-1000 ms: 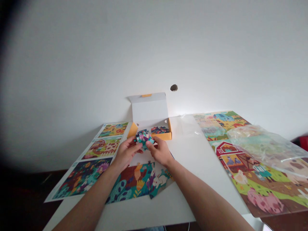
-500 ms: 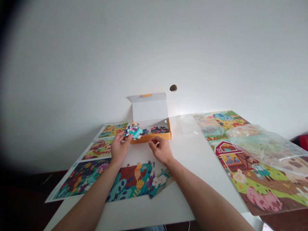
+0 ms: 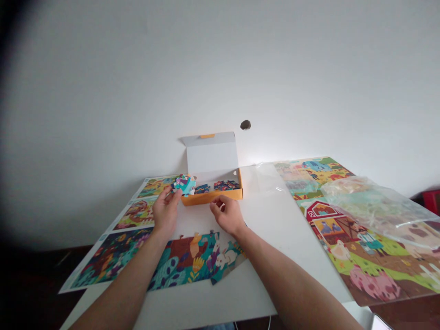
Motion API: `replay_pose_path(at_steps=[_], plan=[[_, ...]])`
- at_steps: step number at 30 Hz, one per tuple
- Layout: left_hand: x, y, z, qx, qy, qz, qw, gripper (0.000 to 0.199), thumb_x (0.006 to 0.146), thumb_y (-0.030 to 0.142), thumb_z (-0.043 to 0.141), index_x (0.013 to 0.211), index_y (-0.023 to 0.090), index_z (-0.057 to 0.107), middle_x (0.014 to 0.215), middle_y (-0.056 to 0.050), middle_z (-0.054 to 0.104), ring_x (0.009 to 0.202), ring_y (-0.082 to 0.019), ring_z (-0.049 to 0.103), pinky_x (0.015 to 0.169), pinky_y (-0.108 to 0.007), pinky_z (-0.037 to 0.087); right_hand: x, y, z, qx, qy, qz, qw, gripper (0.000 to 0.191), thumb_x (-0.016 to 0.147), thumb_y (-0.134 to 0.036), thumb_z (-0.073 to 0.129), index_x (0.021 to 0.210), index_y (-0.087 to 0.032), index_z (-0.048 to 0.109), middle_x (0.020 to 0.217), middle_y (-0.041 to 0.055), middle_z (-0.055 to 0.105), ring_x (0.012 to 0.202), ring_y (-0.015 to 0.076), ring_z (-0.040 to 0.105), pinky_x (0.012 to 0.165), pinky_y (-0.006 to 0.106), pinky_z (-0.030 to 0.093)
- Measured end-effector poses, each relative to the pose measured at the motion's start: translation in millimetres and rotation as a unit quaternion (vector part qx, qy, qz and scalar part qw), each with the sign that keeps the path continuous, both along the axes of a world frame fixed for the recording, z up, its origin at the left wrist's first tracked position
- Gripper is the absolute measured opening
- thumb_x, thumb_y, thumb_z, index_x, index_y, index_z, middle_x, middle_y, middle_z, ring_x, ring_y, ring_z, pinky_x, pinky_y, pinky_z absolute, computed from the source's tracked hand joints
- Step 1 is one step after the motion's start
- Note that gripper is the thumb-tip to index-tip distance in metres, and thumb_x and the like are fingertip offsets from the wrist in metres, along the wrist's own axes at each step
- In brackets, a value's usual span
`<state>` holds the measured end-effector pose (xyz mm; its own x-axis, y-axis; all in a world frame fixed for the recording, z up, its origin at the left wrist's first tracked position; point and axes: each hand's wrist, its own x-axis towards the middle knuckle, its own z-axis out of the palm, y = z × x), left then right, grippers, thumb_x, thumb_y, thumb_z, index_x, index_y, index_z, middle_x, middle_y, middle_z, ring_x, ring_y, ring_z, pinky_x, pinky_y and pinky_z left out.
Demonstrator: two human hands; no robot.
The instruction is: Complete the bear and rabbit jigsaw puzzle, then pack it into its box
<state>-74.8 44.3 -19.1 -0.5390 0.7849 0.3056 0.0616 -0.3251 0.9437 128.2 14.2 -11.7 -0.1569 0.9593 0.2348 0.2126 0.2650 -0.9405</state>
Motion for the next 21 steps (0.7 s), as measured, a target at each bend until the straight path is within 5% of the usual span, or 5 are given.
replay_pose_path(at_steps=[4, 9, 21], plan=[[-4, 6, -4.7, 0.000, 0.128, 0.010, 0.992, 0.048, 0.075, 0.037, 0.070, 0.117, 0.017, 0.056, 0.099, -0.010, 0.069, 0.086, -0.018, 0.066, 0.079, -0.031, 0.051, -1, -2, 0.4, 0.006, -0.011, 0.008, 1.000, 0.017, 0.082, -0.029, 0.054, 0.085, -0.016, 0.065, 0.072, 0.0006, 0.061, 0.058, 0.0093, 0.051, 0.055, 0.021, 0.040], [-9, 8, -7.3, 0.028, 0.329, 0.001, 0.944, 0.030, 0.084, 0.035, 0.059, 0.110, 0.019, 0.060, 0.095, -0.009, 0.069, 0.088, -0.019, 0.064, 0.085, -0.034, 0.049, -1, -3, 0.2, 0.013, -0.026, 0.013, 0.999, 0.016, 0.081, -0.026, 0.054, 0.087, -0.016, 0.065, 0.070, 0.0002, 0.060, 0.057, 0.0090, 0.050, 0.056, 0.021, 0.040], [-8, -2, 4.2, 0.047, 0.470, 0.016, 0.881, 0.023, 0.089, 0.025, 0.048, 0.101, 0.023, 0.068, 0.093, -0.006, 0.068, 0.088, -0.021, 0.060, 0.088, -0.038, 0.043, 0, -3, -0.1, 0.028, -0.060, 0.024, 0.998, 0.016, 0.079, -0.021, 0.053, 0.088, -0.017, 0.066, 0.068, -0.0011, 0.059, 0.054, 0.0081, 0.048, 0.055, 0.020, 0.038]])
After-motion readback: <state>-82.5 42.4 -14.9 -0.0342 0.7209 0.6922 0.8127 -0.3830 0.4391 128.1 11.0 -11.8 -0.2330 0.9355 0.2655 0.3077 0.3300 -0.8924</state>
